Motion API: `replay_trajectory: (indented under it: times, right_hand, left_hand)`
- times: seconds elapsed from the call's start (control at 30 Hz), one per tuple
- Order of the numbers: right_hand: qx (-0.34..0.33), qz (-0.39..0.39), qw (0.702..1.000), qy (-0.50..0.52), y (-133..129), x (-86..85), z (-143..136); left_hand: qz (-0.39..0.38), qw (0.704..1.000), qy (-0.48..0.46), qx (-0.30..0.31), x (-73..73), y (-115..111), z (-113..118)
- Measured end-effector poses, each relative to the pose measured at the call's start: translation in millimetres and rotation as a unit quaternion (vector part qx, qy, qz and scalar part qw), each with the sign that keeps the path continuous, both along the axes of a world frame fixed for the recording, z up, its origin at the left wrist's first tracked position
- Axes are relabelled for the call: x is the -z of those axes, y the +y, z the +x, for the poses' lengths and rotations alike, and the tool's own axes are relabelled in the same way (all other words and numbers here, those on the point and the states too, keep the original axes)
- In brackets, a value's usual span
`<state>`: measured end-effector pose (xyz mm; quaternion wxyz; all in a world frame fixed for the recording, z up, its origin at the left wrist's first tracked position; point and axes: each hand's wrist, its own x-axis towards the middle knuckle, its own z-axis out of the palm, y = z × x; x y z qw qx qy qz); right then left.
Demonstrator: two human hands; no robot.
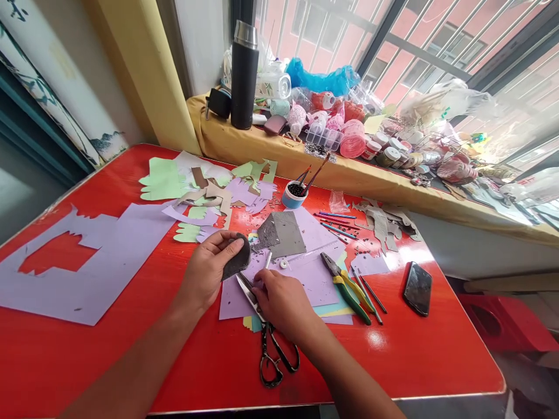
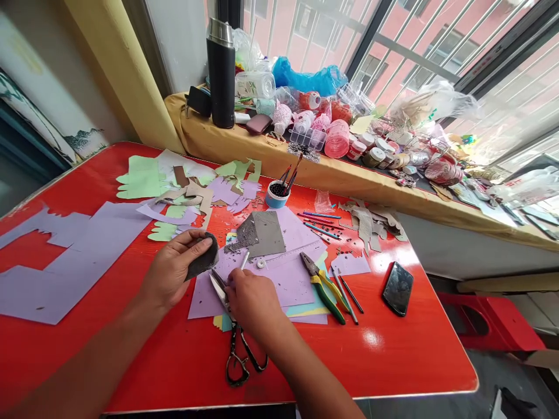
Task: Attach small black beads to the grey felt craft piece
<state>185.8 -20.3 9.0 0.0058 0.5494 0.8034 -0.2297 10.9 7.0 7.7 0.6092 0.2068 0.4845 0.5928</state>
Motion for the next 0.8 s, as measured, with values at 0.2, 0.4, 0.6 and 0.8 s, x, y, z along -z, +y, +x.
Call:
replay_trajectory:
  times: [0.2, 0.4, 0.6, 0.8]
  right_hand:
    - [-0.018, 0.008, 0.999, -0.036, 1, -3.0, -3]
    - [-0.027, 0.011, 0.997, -0.074, -2, 3.9, -13]
    - [0.012, 0.012, 0.998, -0.052, -3, 3.5, -9]
    - [0.108, -0.037, 0.984, 0.135, -3, 11.3, 13]
  left_hand:
    - [0.013, 1.0, -0.008, 0.025, 2.0, -2, 1]
    - [0.024, 0.999, -0.007, 0.039, 2.2, -3, 3]
    - [0.023, 0.999, -0.001, 0.049, 3.2, -2, 3]
    - [0.018, 0.996, 0.041, 0.071, 7.8, -1, -1]
